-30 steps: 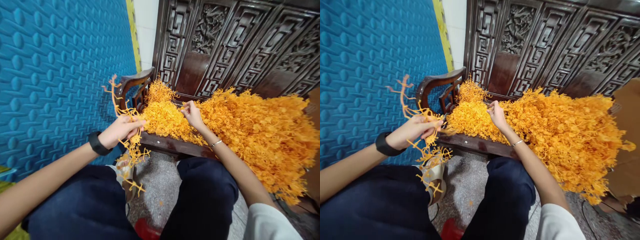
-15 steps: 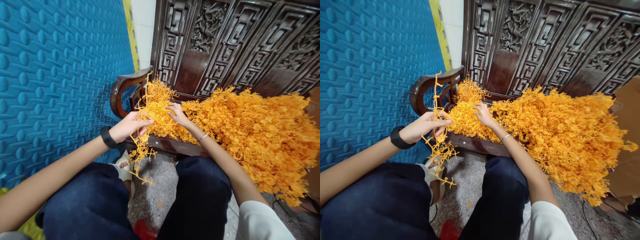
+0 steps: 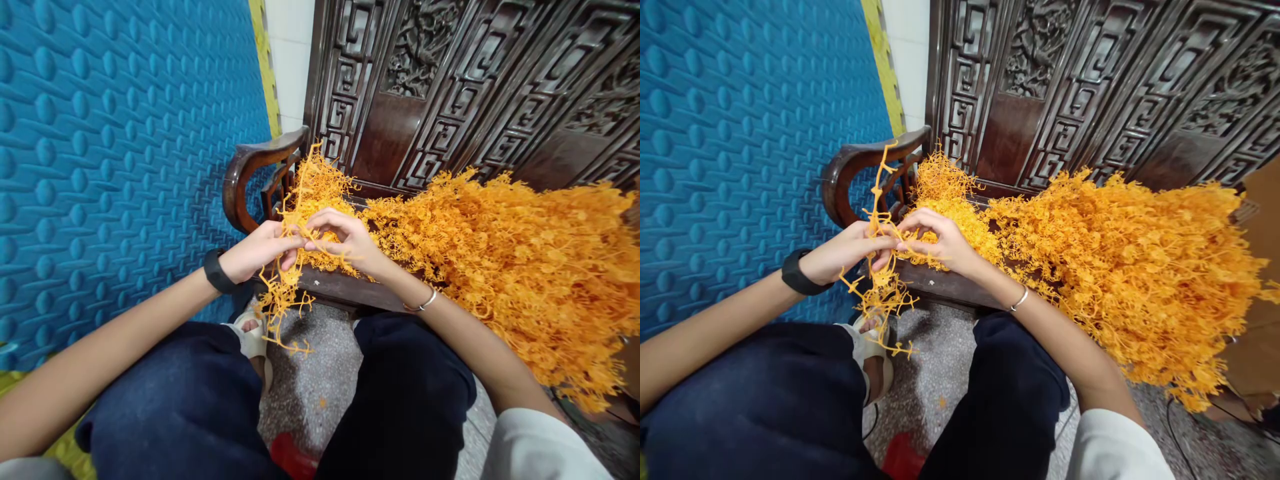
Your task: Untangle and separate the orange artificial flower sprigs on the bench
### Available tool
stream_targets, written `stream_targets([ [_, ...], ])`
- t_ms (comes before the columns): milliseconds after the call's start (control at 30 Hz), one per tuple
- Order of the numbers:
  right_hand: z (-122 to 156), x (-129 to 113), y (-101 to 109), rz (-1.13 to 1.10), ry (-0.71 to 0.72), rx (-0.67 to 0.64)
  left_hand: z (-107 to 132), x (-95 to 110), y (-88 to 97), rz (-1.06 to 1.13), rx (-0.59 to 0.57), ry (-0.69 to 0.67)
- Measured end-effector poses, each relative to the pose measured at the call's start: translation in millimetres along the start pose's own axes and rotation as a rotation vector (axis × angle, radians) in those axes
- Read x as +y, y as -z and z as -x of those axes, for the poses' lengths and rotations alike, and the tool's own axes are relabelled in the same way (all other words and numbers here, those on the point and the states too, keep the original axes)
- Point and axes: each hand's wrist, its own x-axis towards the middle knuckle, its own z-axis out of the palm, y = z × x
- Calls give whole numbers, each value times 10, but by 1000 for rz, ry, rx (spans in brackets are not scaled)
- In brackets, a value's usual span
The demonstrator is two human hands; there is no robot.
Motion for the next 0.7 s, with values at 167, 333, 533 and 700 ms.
stream_targets([
  [167,-9,-27,-55,-98,-160,142,30,-6,15,67,187,-31],
  [333,-61,-8,-76,-187,-308,133,50,-17,-29,126,351,-101],
  [533,-99,-54,-157,-237,-458,156,-15,-104,-88,217,531,-252],
  [700,-80,-143,-224,-351,-579,87,-32,-55,-89,299,580,-261],
])
